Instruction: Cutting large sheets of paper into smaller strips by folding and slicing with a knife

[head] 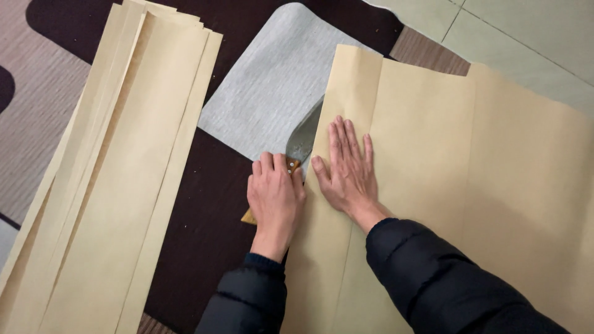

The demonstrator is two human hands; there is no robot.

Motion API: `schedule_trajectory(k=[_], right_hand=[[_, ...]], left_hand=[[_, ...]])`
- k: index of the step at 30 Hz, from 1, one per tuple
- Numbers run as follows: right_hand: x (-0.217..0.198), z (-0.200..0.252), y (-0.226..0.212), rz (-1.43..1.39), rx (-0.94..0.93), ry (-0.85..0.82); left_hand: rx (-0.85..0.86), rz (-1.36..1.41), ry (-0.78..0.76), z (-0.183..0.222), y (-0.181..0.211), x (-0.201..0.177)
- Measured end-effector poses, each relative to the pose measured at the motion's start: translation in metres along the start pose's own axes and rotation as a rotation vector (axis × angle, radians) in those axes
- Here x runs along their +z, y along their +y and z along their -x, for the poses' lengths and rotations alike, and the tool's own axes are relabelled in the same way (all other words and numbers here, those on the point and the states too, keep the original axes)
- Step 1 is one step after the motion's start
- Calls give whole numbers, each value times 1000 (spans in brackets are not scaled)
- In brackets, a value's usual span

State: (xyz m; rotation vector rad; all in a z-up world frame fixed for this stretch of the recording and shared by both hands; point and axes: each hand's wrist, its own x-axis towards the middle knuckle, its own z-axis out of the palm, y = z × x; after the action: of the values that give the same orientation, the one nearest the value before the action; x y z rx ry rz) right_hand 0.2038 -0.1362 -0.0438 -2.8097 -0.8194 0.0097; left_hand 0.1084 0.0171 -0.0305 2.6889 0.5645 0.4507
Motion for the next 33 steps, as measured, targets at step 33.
schedule_trajectory(k=[33], right_hand=[[-4, 0, -3, 84, 5, 10]], left_hand=[[3, -14, -10, -101, 24, 46]])
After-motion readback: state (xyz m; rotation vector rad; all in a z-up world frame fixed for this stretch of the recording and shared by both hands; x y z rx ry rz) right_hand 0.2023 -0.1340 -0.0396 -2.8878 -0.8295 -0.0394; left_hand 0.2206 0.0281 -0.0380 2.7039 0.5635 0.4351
